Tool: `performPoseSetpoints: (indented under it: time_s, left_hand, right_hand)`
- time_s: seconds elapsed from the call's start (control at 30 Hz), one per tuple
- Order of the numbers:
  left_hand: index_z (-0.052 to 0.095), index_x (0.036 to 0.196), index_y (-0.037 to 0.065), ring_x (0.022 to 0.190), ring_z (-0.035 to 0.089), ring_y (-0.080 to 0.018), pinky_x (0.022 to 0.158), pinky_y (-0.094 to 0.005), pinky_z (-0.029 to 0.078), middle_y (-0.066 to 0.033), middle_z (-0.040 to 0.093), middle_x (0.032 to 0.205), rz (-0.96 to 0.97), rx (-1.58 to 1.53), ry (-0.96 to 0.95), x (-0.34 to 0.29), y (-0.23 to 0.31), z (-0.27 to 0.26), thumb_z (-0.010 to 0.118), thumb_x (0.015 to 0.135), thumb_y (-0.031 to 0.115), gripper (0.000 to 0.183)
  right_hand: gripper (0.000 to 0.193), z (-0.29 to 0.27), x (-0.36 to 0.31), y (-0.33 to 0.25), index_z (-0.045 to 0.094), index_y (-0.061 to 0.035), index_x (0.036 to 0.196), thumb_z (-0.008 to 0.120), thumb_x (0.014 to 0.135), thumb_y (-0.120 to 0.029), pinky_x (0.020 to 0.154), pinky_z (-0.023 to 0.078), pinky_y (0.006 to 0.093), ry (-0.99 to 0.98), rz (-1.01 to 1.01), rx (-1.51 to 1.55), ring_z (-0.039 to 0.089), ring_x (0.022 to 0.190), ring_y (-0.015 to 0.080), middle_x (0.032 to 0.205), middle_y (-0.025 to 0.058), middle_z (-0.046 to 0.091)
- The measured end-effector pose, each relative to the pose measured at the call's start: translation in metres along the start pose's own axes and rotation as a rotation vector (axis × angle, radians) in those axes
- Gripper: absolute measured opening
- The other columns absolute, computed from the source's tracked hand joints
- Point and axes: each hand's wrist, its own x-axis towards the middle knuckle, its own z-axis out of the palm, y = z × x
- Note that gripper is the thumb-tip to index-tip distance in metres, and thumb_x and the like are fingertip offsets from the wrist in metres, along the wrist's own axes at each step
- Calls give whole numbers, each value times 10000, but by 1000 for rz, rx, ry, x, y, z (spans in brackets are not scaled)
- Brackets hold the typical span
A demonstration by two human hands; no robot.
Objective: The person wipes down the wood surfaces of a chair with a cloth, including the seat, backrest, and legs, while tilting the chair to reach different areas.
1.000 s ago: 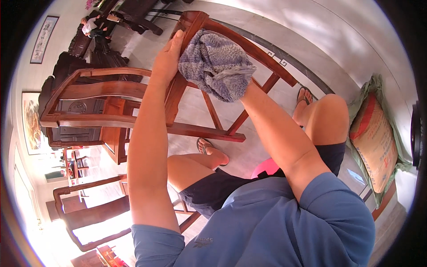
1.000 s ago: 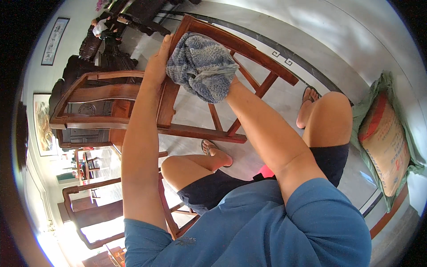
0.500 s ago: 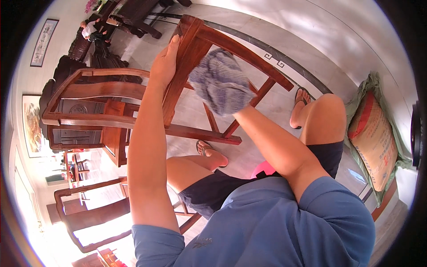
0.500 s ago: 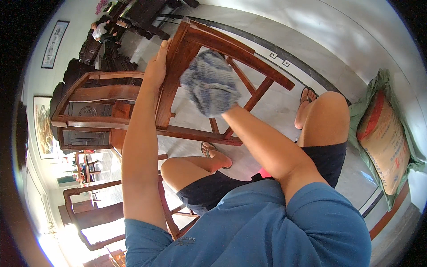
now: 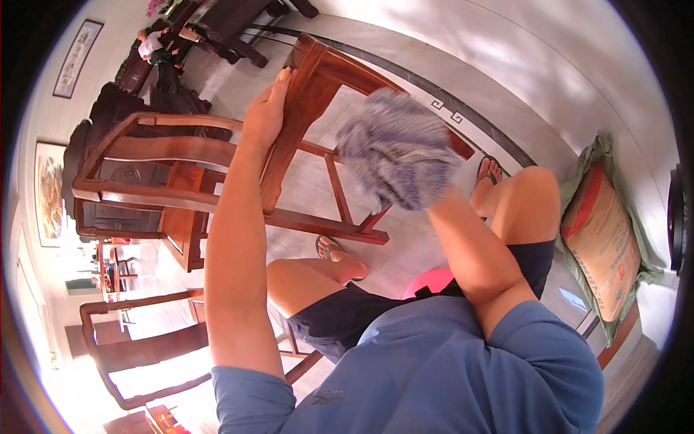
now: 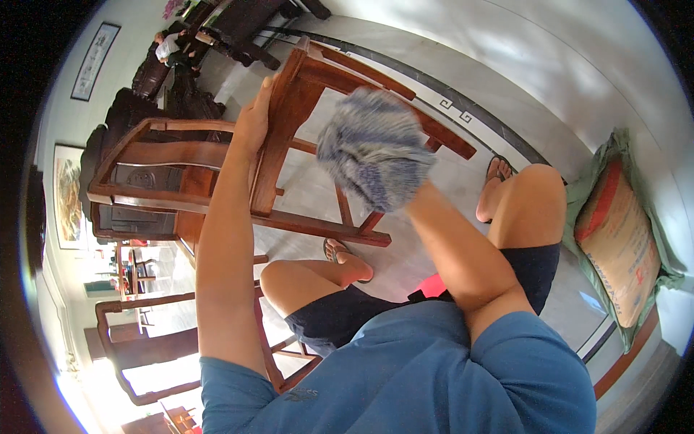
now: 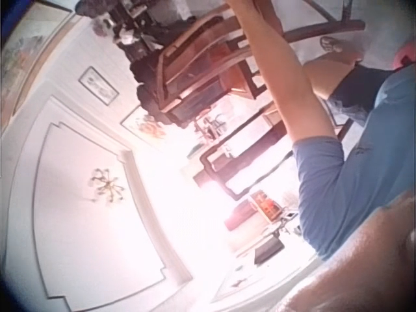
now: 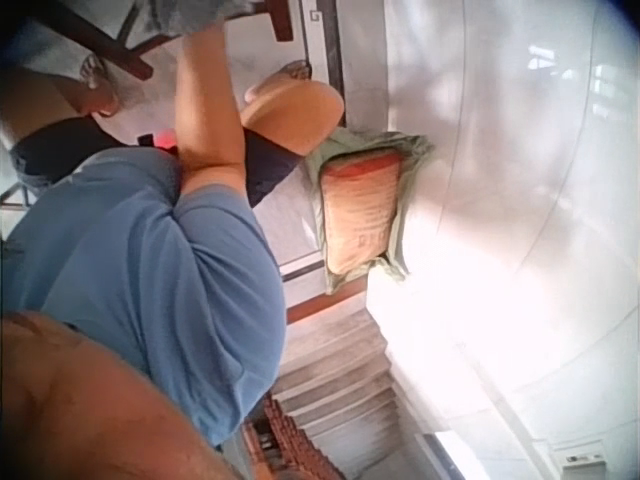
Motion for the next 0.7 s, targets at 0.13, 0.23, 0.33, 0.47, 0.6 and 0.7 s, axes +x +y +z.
performPoseSetpoints:
  time_s: [0.13, 0.23, 0.33, 0.47, 0.6, 0.7]
  left_hand:
    - [644, 1421, 123, 1387, 537, -263, 1158, -337, 355, -151, 631, 1441, 35, 27, 17, -5, -5, -9, 438, 1020, 697, 729]
    - [637, 1430, 136, 1387, 536, -276, 1164, -349, 355, -148, 626, 1448, 76, 61, 24, -2, -7, -4, 446, 1017, 695, 721]
    - [633, 1436, 152, 1388, 535, -290, 1166, -355, 355, -150, 626, 1446, 76, 60, 17, 7, -15, 1, 426, 1013, 713, 733]
    - [632, 1437, 159, 1385, 537, -299, 1162, -358, 358, -160, 627, 1440, 76, 92, 44, 3, -22, -8, 416, 1008, 725, 742]
    - [629, 1439, 152, 1380, 541, -302, 1156, -357, 362, -165, 633, 1431, -4, 89, 36, -4, -5, -11, 418, 1008, 723, 746]
    - [628, 1437, 143, 1378, 543, -303, 1153, -358, 365, -164, 634, 1430, 5, 86, 38, -6, -10, -16, 425, 1004, 723, 752]
  right_hand:
    - [420, -36, 60, -44, 550, -146, 1350, 609, 950, -261, 1028, 520, 442, 166, -243, -41, 612, 1216, 321, 1278, 124, 659]
    - [493, -29, 97, -43, 532, -148, 1389, 648, 922, -259, 1026, 523, 444, 142, -430, -340, 613, 1228, 333, 1300, 133, 658]
    - [571, -2, 112, -24, 514, -150, 1428, 686, 894, -256, 1024, 527, 446, 99, -597, -678, 614, 1241, 344, 1322, 141, 657]
    - [528, 12, 129, -32, 521, -45, 1379, 668, 878, -123, 995, 539, 448, -420, -118, -705, 633, 1187, 389, 1289, 146, 659]
    - [251, 20, 127, -42, 647, -35, 1096, 656, 859, -117, 888, 571, 436, -451, -120, -951, 684, 1090, 350, 1097, 127, 718]
    - [189, 20, 127, -32, 684, -54, 1005, 675, 849, -160, 880, 562, 454, -387, -200, -825, 689, 1074, 352, 1077, 119, 729]
